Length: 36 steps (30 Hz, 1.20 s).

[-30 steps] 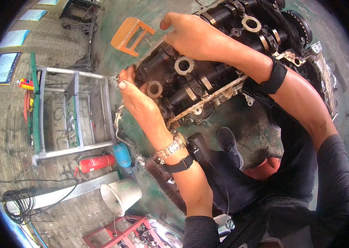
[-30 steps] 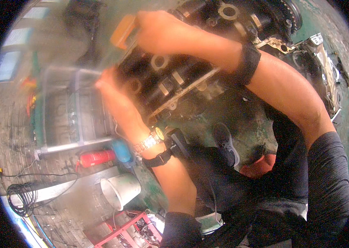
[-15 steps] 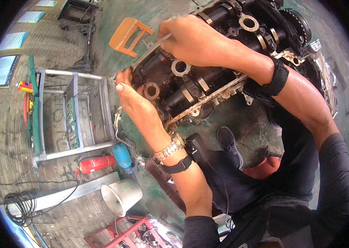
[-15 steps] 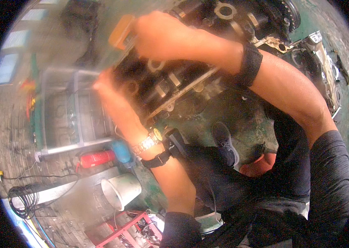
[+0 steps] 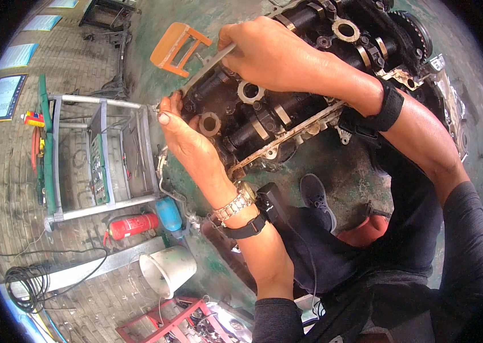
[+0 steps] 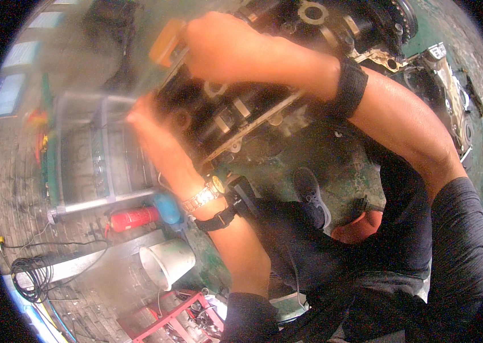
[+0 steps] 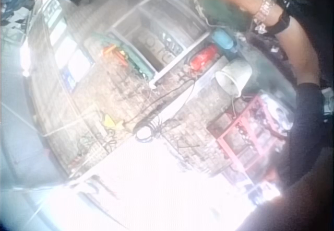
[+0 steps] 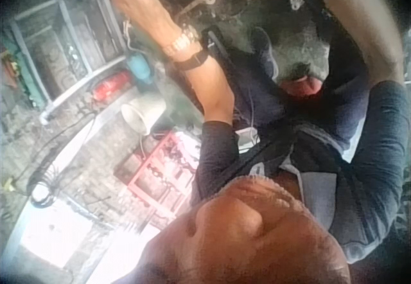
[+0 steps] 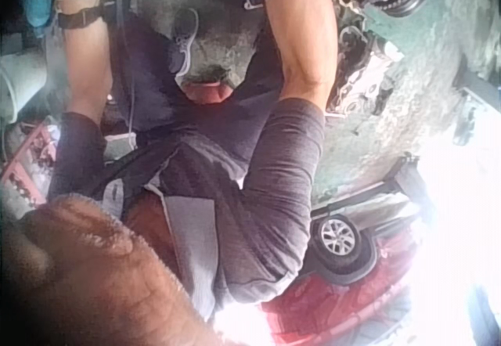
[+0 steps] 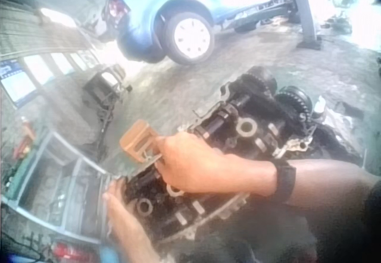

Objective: The person measures an engine component using a thickness gauge and a wrench, sliding the gauge between parts of the cylinder head.

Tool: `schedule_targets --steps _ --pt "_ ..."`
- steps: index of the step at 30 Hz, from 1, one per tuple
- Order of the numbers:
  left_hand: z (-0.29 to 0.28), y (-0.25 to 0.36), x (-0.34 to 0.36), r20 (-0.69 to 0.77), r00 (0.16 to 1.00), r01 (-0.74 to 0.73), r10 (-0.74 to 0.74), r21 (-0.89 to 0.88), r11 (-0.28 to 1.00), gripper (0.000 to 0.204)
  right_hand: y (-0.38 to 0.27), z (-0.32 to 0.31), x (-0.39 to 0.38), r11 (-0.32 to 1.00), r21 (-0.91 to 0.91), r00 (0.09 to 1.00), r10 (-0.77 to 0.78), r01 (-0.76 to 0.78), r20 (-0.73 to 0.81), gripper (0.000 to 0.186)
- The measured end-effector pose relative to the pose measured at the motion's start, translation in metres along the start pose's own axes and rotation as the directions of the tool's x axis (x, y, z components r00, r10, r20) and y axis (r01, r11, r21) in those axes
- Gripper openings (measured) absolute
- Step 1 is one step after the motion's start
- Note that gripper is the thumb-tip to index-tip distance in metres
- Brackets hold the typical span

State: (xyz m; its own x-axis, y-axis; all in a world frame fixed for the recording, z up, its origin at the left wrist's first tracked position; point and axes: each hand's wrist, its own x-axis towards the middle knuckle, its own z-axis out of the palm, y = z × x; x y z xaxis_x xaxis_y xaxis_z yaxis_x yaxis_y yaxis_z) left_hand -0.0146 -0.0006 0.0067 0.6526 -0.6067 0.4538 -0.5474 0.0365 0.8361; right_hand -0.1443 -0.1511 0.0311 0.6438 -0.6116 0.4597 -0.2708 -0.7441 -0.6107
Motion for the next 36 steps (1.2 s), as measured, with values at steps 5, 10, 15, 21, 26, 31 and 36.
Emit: schedule_targets --steps 5,10,15,21,26,31,36 --pt "0.000 0.001 0.000 -0.003 1.000 0.023 -0.023 -0.021 1.000 0.091 -0.003 -0.004 -0.002 1.000 0.003 1.000 -0.008 0.008 0.007 0.027" --pt "0.001 0.002 0.001 -0.007 1.000 0.015 -0.015 -0.002 1.000 0.091 -0.007 -0.007 -0.005 1.000 0.003 1.000 -0.031 0.031 0.000 0.027" --pt "0.000 0.001 -0.001 -0.010 1.000 0.010 -0.010 -0.001 1.000 0.091 -0.009 -0.009 -0.006 0.999 -0.009 0.999 -0.040 0.040 0.011 0.027" --pt "-0.001 -0.001 0.000 -0.005 1.000 0.019 -0.019 -0.006 1.000 0.091 -0.012 -0.009 -0.008 0.998 -0.022 0.999 -0.052 0.052 0.005 0.026" --pt "0.000 0.000 -0.001 -0.012 1.000 0.021 -0.021 0.002 1.000 0.091 -0.014 -0.011 -0.010 0.997 -0.031 0.998 -0.067 0.067 0.013 0.025" --pt "0.000 0.001 0.000 0.004 0.999 0.040 -0.040 -0.035 0.999 0.091 -0.017 -0.013 -0.011 0.992 -0.066 0.994 -0.109 0.110 0.018 0.027" --pt "0.000 0.000 0.000 -0.012 0.999 0.041 -0.041 -0.036 0.999 0.091 -0.019 -0.015 -0.011 0.994 -0.067 0.995 -0.088 0.091 0.041 0.014"
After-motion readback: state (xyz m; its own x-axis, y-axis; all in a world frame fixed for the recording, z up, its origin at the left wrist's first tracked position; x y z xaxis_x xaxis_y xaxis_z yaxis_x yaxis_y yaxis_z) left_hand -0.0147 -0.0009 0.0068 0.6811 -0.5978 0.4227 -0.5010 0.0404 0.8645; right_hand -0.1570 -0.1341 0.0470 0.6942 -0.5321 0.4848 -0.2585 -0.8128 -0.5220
